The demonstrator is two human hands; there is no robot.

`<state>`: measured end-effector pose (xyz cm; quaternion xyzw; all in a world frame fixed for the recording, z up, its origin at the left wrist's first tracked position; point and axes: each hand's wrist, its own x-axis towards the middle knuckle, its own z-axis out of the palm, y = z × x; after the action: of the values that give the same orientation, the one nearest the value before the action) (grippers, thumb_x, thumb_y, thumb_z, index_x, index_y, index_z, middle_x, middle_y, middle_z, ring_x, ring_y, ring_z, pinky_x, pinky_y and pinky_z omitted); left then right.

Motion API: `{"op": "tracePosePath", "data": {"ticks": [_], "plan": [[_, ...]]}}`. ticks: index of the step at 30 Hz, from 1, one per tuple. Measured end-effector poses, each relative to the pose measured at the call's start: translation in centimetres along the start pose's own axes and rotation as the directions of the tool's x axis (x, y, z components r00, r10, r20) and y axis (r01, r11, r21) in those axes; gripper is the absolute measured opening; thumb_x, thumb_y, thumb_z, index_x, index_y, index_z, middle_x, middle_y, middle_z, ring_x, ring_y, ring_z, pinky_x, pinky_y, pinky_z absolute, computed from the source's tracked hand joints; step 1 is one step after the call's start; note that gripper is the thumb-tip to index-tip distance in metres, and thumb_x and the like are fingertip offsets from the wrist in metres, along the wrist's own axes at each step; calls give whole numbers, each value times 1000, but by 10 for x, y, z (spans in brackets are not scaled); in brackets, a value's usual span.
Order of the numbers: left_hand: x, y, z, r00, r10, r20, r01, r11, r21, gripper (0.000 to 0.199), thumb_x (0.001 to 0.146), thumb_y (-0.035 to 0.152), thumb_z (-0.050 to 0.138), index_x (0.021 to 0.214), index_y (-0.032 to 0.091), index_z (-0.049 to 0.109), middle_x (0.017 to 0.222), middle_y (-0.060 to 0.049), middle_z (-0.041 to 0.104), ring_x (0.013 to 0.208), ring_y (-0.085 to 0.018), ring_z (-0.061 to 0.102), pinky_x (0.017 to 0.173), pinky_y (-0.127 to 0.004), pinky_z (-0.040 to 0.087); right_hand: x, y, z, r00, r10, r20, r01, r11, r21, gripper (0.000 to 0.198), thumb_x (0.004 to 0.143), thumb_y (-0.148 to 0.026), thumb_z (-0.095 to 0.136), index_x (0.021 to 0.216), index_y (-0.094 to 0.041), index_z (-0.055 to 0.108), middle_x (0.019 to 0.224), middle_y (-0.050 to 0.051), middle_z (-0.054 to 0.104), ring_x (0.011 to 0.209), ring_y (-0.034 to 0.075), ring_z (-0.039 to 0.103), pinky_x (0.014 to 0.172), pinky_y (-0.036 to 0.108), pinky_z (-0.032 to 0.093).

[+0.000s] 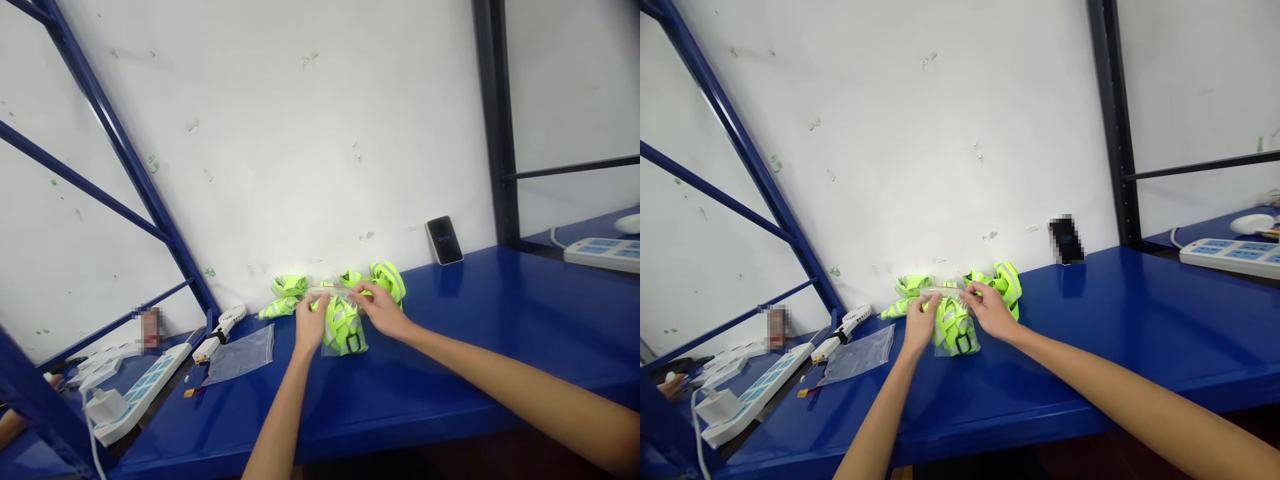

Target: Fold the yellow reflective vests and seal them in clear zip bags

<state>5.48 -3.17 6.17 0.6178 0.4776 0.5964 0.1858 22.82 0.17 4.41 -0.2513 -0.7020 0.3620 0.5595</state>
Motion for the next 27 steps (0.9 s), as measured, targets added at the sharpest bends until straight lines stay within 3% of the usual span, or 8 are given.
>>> {"op": "tracePosePath", "data": {"ticks": [4,8,10,14,16,19,24,27], "plan": [[-8,2,3,984,130,-121,-110,981,157,36,89,48,50,94,15,64,92,-7,69,88,-22,62,81,-31,44,-2,0,10,992,125,11,-125,977,172,36,83,-55,56,76,-21,45,70,-3,41,62,12,49,55,28,54],[0,9,-16,975,217,48,-220,908,357,36,95,45,36,94,18,58,79,-4,62,73,-19,55,71,-30,39,-1,-1,1,995,64,73,-74,985,156,33,84,-53,57,79,-21,48,75,-1,45,68,15,54,61,31,57],[6,11,-26,971,214,108,-240,877,417,34,96,44,34,95,18,57,77,-4,59,70,-19,53,69,-30,37,-1,-2,-6,988,34,149,-49,994,97,29,85,-49,58,95,-22,54,80,0,49,67,14,56,61,31,56],[11,15,-32,934,188,304,-314,837,448,27,96,38,35,89,20,54,71,-2,56,64,-18,50,64,-29,33,-2,-4,-10,930,54,364,-37,998,-53,62,78,-40,69,133,-26,44,98,4,59,75,16,60,66,32,53],[10,20,-25,895,191,404,-383,794,473,25,96,34,34,85,21,52,69,-1,54,63,-17,49,63,-29,32,-1,-3,-7,942,17,335,27,991,-127,48,79,-40,68,121,-22,57,99,6,63,83,19,59,73,33,50],[9,29,-12,868,180,464,-430,739,519,25,94,31,35,78,21,52,70,-1,54,67,-17,49,64,-28,33,1,0,-1,972,-33,233,73,984,-163,26,86,-41,57,88,-17,67,82,4,64,77,18,56,69,30,45],[5,25,7,909,150,389,-344,797,496,28,96,33,33,85,20,55,74,-1,59,70,-16,54,65,-26,35,-1,12,1,981,-26,194,55,988,-145,34,88,-42,50,67,-17,58,60,-2,51,58,13,43,56,26,33],[1,11,18,948,155,279,-292,771,565,28,97,33,31,97,22,56,82,-3,64,77,-19,59,70,-27,37,-3,25,0,982,-24,187,58,982,-181,40,90,-45,46,60,-18,49,54,-4,41,53,11,35,52,25,27]]}}
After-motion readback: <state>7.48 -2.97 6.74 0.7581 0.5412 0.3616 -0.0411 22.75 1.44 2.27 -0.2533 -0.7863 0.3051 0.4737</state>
